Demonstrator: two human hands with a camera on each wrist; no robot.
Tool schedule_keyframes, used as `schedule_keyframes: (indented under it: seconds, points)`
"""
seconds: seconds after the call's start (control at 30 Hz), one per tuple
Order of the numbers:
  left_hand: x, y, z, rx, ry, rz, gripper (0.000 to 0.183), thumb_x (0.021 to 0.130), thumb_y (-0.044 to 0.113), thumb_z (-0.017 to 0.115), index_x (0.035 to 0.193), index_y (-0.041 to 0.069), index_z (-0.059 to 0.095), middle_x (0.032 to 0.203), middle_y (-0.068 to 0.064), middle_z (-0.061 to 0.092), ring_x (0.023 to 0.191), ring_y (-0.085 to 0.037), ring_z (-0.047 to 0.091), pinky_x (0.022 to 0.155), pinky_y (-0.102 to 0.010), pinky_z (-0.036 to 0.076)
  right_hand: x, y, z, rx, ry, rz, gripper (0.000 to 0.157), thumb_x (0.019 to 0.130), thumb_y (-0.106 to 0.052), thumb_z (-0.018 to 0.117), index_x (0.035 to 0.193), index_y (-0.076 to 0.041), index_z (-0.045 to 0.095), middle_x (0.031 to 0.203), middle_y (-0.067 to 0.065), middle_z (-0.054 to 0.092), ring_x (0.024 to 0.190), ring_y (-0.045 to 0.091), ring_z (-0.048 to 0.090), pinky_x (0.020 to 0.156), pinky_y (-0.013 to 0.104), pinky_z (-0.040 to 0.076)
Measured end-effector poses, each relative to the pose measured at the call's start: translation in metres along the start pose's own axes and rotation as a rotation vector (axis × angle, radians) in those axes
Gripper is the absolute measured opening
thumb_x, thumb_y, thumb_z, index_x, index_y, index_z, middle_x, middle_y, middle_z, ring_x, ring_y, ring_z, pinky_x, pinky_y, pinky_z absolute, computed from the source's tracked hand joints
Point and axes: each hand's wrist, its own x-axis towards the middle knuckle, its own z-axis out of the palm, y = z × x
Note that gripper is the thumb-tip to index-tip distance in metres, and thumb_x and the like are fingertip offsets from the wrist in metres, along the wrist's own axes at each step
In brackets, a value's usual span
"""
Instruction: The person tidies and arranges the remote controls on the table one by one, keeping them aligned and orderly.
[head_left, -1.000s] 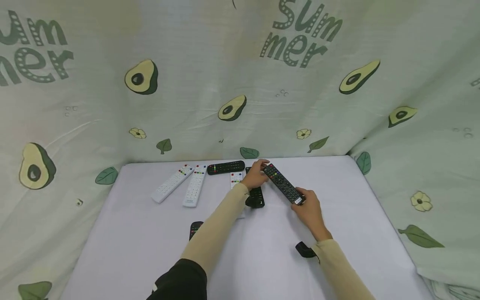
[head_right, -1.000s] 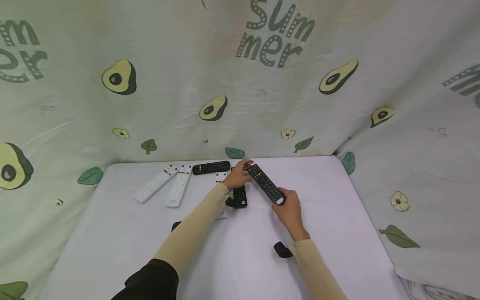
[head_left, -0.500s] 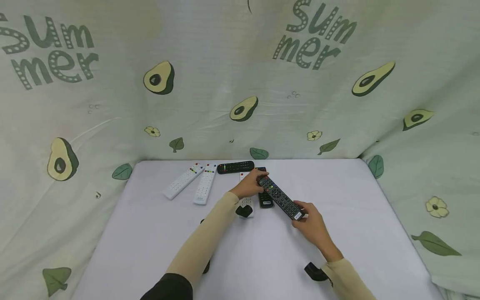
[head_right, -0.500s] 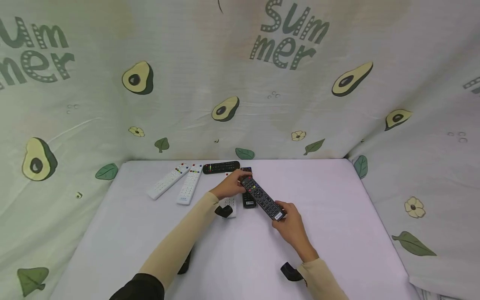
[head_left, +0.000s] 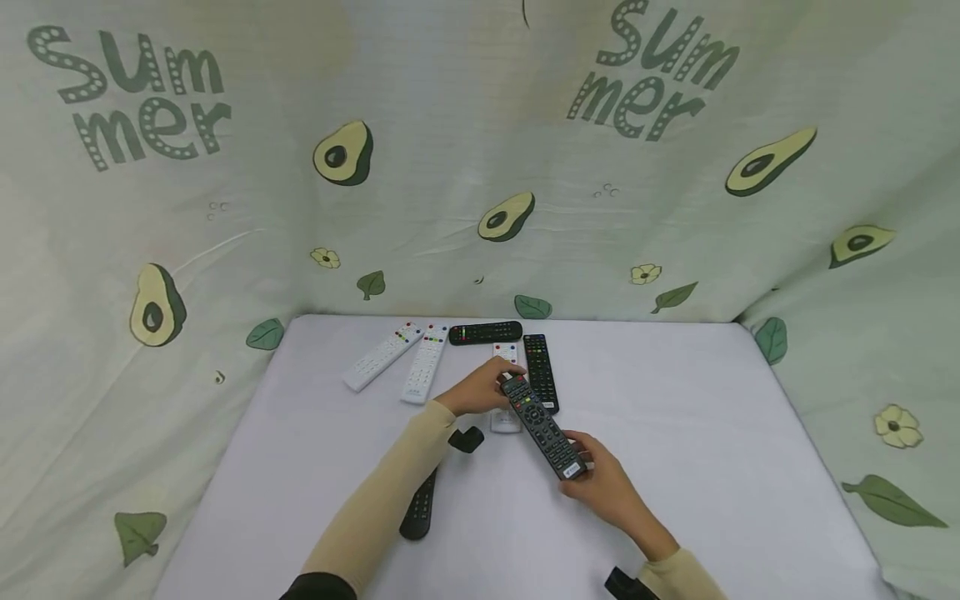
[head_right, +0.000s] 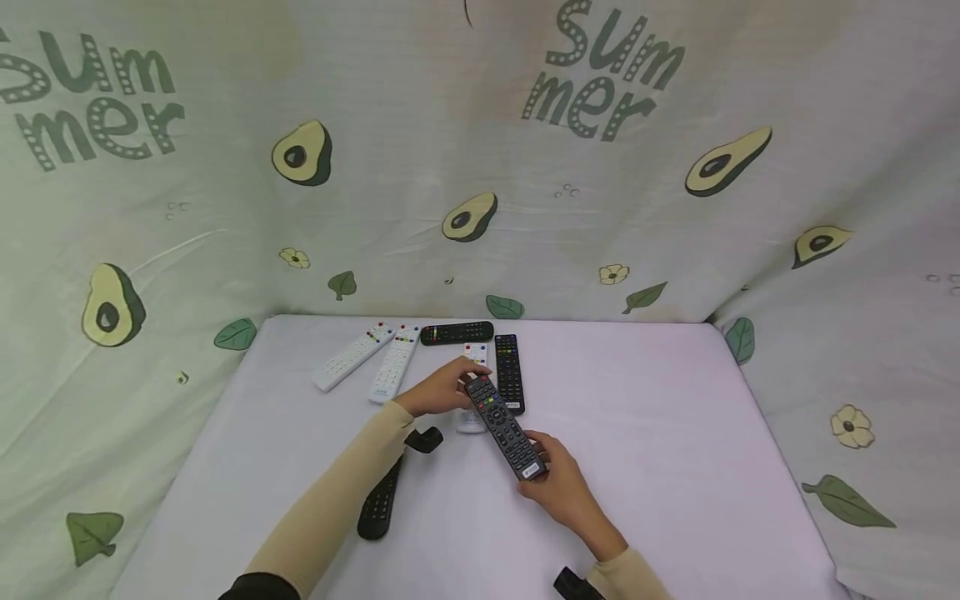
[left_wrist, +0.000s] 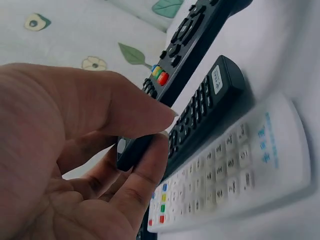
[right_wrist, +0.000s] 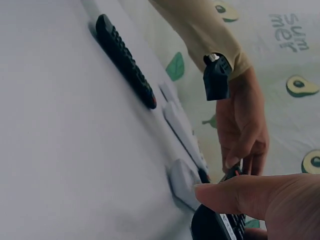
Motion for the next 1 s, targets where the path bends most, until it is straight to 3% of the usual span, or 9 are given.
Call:
schedule_keyframes:
  seconds: [0.23, 0.5, 0.83, 1.0]
  points:
    - [-0.022, -0.009, -0.007, 0.067, -0.024, -0.011, 0.059, 0.087, -0.009, 0.074, 0.144, 0.002, 0.062, 0.130, -0.014, 0.056, 0.104, -0.018, 0.059, 0.088, -0.025, 0.057, -0.011, -0.004, 0.016, 0.036, -0.099, -0.021, 0.087, 0.066, 0.008, 0.086, 0.146, 0.002, 0.055, 0.122, 0.017, 0.064, 0.103, 0.024, 0.064, 0.083, 0.029, 0.058]
    - [-0.045, -0.017, -0.016, 0.056, -0.091, -0.044, 0.058, 0.087, -0.014, 0.071, 0.142, 0.004, 0.063, 0.133, -0.013, 0.058, 0.101, -0.018, 0.063, 0.081, -0.025, 0.058, -0.019, -0.009, 0.038, 0.086, -0.224, -0.088, 0.092, 0.064, 0.013, 0.078, 0.150, 0.007, 0.046, 0.119, 0.018, 0.060, 0.100, 0.023, 0.062, 0.077, 0.025, 0.061]
    - [-0.063, -0.036, -0.022, 0.088, -0.187, -0.103, 0.063, 0.084, -0.013, 0.069, 0.142, 0.012, 0.066, 0.129, -0.006, 0.062, 0.095, -0.015, 0.064, 0.077, -0.027, 0.055, -0.028, -0.022, 0.068, 0.090, -0.343, -0.121, 0.103, 0.067, 0.006, 0.083, 0.158, 0.009, 0.033, 0.122, 0.017, 0.059, 0.090, 0.014, 0.062, 0.069, 0.023, 0.061]
    - [-0.070, -0.044, -0.023, 0.126, -0.222, -0.095, 0.064, 0.082, -0.015, 0.069, 0.140, 0.013, 0.068, 0.126, -0.003, 0.062, 0.098, -0.015, 0.060, 0.079, -0.028, 0.055, -0.033, -0.026, 0.080, 0.144, -0.405, -0.112, 0.106, 0.066, 0.010, 0.079, 0.160, 0.009, 0.029, 0.123, 0.016, 0.059, 0.084, 0.009, 0.064, 0.067, 0.022, 0.062]
